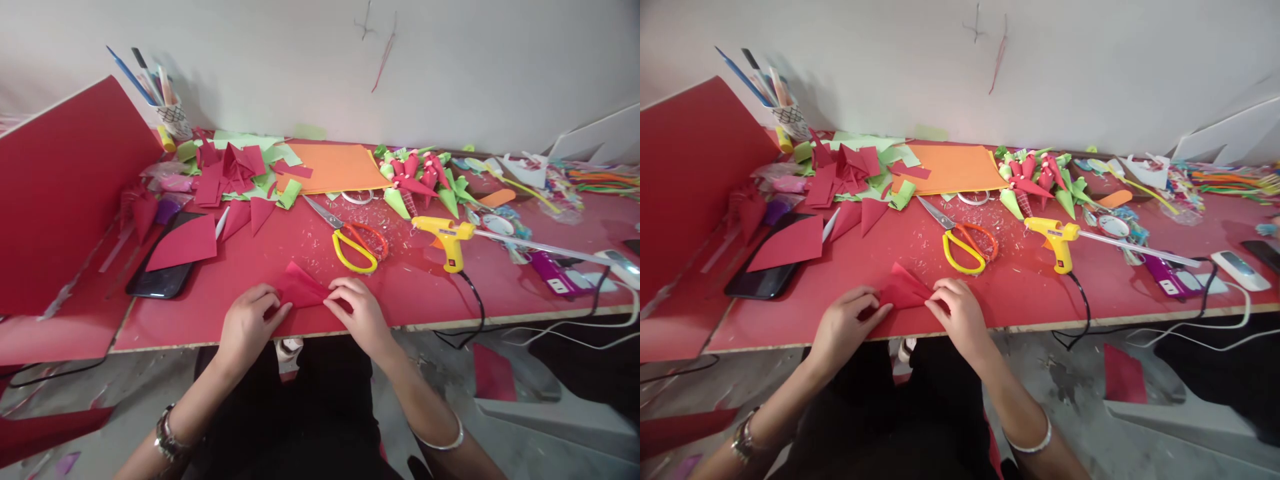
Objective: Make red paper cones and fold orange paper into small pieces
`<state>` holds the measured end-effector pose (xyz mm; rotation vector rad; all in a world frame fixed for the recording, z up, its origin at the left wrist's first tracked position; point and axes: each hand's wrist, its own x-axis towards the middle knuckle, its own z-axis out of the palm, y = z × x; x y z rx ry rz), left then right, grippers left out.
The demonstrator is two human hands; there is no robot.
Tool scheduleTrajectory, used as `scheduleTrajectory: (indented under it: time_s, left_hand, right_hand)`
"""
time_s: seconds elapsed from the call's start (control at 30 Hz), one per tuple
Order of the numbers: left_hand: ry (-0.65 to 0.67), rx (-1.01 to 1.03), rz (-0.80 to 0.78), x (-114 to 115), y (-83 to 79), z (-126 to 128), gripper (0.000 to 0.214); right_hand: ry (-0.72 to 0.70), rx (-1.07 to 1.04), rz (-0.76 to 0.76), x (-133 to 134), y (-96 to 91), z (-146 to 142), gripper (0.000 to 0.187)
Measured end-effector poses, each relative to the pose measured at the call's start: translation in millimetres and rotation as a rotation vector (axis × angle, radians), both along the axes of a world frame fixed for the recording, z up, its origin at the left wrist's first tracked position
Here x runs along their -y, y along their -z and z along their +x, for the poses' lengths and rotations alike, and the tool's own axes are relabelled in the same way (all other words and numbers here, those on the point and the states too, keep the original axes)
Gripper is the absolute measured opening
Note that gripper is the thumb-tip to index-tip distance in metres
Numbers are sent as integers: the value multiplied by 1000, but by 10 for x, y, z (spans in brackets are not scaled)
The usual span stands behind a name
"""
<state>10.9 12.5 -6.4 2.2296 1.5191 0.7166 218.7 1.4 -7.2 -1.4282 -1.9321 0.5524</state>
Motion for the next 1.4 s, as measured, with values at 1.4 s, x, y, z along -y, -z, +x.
scheduleTrajectory:
  time_s: [1.4]
  left_hand:
    - [-75,-157,-23,-23,-4,66,24]
  right_hand:
    - [101,107,19,-58,51,89,6]
